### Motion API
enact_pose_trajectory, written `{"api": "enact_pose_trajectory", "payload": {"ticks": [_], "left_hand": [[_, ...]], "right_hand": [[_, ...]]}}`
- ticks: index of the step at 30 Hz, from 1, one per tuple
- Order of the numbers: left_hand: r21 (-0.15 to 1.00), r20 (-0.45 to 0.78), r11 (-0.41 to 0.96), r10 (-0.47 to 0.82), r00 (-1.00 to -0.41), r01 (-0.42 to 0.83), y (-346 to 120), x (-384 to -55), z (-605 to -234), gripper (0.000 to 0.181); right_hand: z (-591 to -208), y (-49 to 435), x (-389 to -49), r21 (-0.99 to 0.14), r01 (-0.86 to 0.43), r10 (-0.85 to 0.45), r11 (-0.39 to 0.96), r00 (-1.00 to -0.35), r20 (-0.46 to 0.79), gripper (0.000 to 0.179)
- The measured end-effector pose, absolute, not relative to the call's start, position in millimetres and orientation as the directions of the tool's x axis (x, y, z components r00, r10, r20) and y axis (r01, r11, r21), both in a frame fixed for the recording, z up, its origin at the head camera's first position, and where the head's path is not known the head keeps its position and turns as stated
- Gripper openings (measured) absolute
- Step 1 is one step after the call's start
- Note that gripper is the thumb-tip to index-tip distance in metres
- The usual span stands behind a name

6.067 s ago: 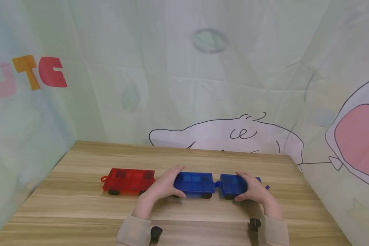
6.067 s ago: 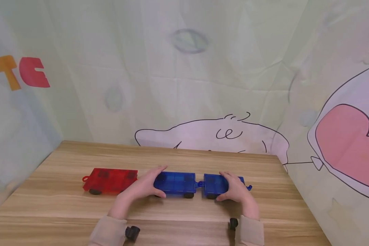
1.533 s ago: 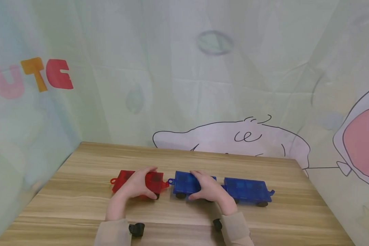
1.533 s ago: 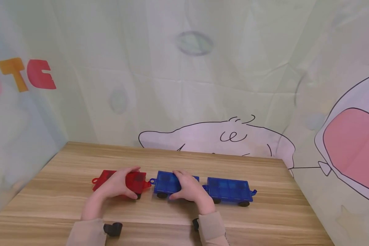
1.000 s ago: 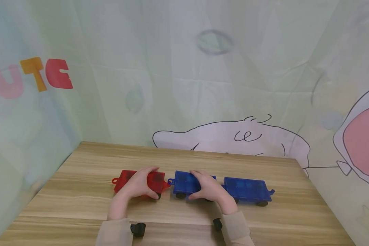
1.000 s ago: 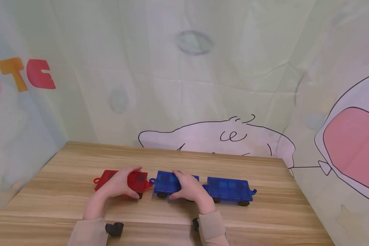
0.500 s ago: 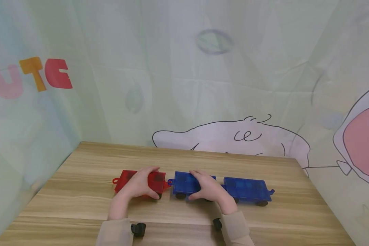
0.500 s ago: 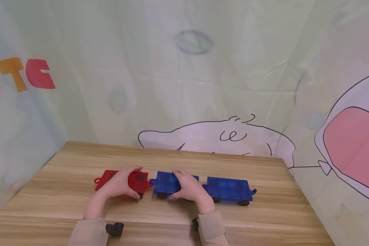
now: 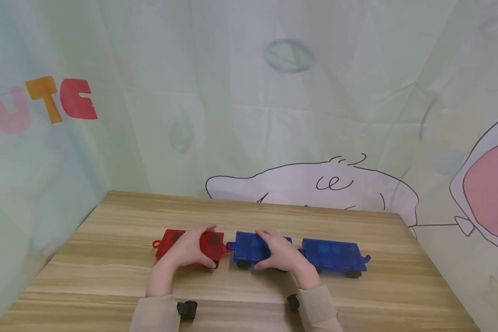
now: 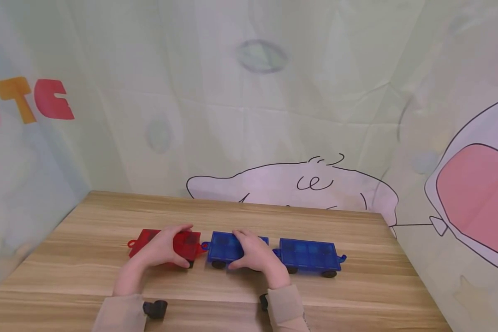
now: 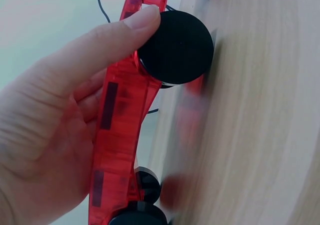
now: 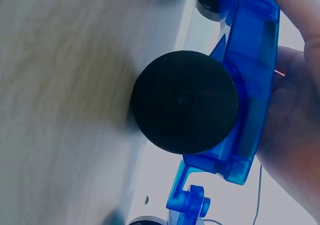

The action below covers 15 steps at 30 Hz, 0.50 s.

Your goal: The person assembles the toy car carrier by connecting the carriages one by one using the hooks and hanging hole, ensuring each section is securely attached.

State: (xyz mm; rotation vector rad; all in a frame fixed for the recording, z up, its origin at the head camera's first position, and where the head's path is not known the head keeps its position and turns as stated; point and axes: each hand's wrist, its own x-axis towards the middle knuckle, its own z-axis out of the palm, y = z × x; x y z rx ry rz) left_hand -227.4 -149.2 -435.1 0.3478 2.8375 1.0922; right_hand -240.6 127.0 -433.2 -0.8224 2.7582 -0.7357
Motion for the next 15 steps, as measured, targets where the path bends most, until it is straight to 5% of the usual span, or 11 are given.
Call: {"api": "enact_pose_trajectory", "payload": {"ticks": [15], "left_hand": [[0.667, 0.008, 0.722, 0.240, -0.971, 0.184, -149.9, -227.2, -435.9, 0.094]], "right_hand": [[-434.1, 125.2, -240.3, -0.480, -0.461, -0.541, 0.747, -0.840, -0.036, 0.090]]}}
